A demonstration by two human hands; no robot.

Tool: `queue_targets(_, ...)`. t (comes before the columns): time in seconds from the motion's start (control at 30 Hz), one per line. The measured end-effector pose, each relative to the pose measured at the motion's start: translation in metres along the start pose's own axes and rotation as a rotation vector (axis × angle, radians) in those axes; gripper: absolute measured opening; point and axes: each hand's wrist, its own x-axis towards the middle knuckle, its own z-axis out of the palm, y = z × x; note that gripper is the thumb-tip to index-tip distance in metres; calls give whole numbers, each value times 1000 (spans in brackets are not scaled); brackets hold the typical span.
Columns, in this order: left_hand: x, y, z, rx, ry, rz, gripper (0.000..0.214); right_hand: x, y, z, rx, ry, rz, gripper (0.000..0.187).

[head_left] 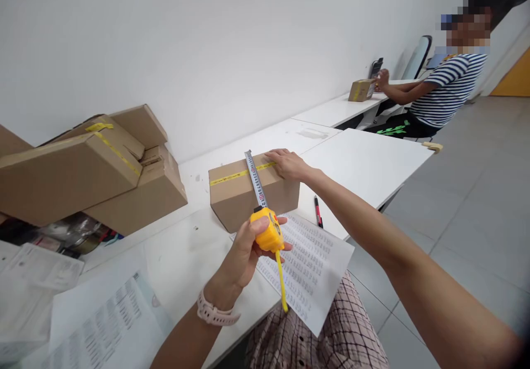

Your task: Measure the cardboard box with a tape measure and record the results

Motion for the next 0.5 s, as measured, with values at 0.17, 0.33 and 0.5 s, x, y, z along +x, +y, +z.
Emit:
queue_targets(0.17, -2, 6, 15, -64, 14, -42, 59, 16, -5, -7, -75, -31, 1, 51)
queue_targets(0.33, -1, 8, 21, -65, 9, -42, 60, 49, -17, 1, -21, 10, 40, 58)
queue_targets(0.5, -1, 5, 21, -71, 13, -64, 63, 59, -18, 16, 28, -75, -20, 63)
